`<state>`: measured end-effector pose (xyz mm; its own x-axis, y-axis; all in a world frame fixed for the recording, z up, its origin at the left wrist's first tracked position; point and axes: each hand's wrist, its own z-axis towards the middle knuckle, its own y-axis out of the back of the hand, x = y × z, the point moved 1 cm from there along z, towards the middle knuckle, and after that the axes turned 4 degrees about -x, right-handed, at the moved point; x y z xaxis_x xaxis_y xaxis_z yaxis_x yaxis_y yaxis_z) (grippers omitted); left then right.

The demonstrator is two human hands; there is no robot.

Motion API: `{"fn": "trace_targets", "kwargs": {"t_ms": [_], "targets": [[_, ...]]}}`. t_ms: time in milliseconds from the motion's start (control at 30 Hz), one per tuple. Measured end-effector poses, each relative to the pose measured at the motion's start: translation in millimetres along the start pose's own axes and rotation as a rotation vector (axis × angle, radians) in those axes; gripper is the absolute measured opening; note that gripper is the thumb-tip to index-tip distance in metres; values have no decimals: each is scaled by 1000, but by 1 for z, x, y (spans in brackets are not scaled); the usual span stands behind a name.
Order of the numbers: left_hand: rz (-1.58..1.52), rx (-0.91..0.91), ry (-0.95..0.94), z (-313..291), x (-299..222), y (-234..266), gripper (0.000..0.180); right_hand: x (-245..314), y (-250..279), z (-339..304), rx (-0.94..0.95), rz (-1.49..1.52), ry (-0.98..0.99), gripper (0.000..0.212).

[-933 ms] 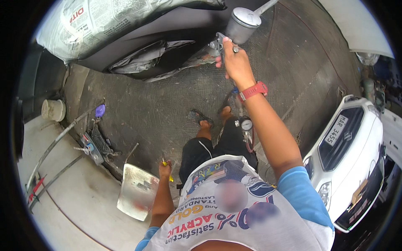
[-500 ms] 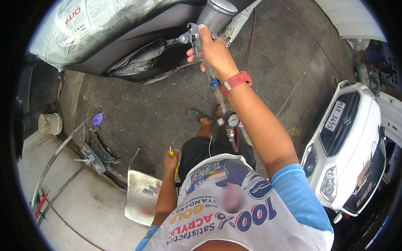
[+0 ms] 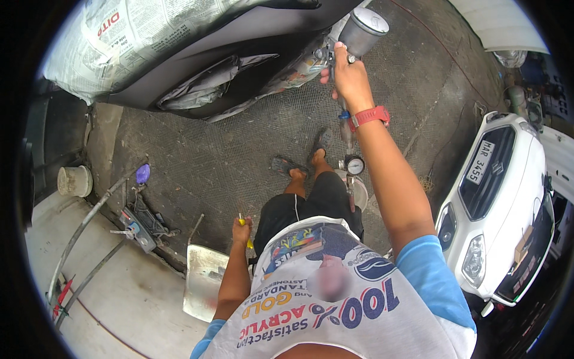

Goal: The person uses a spray gun to apply white paint to a car bumper that is covered in newspaper and masking tape. The person walks around the bumper to reach different sections, briefly picks up a yellow utility knife, and continues spraying the surface.

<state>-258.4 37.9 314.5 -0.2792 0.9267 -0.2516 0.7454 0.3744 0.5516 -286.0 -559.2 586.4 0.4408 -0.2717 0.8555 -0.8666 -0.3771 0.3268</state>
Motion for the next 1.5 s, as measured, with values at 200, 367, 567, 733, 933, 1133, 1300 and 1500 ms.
{"fn": "trace_targets", "kwargs": {"t_ms": [200, 367, 567, 733, 933, 1133, 1300, 1500], "targets": [[-4, 33, 29, -2, 10, 2, 48, 7, -25, -17, 77, -24, 77, 60], [34, 10, -1, -4, -18, 7, 48, 23, -55, -31, 184, 26, 75, 61], [-164, -12, -72, -11, -38, 7, 29, 42, -65, -47, 362, 127, 62, 65], [-101, -44, -57, -8, -32, 4, 34, 27, -31, -31, 229, 15, 142, 63], [-41, -36, 11, -2, -2, -3, 46, 6, 34, -31, -96, -23, 146, 58], [94, 14, 33, 1, -15, 1, 55, 20, 36, -58, -29, -18, 227, 60], [-17, -26, -45, 16, -23, -4, 51, 54, 14, -84, 248, 62, 226, 66], [-123, 36, -54, -3, -71, -1, 48, 68, 26, -71, 242, 130, 204, 63]]}}
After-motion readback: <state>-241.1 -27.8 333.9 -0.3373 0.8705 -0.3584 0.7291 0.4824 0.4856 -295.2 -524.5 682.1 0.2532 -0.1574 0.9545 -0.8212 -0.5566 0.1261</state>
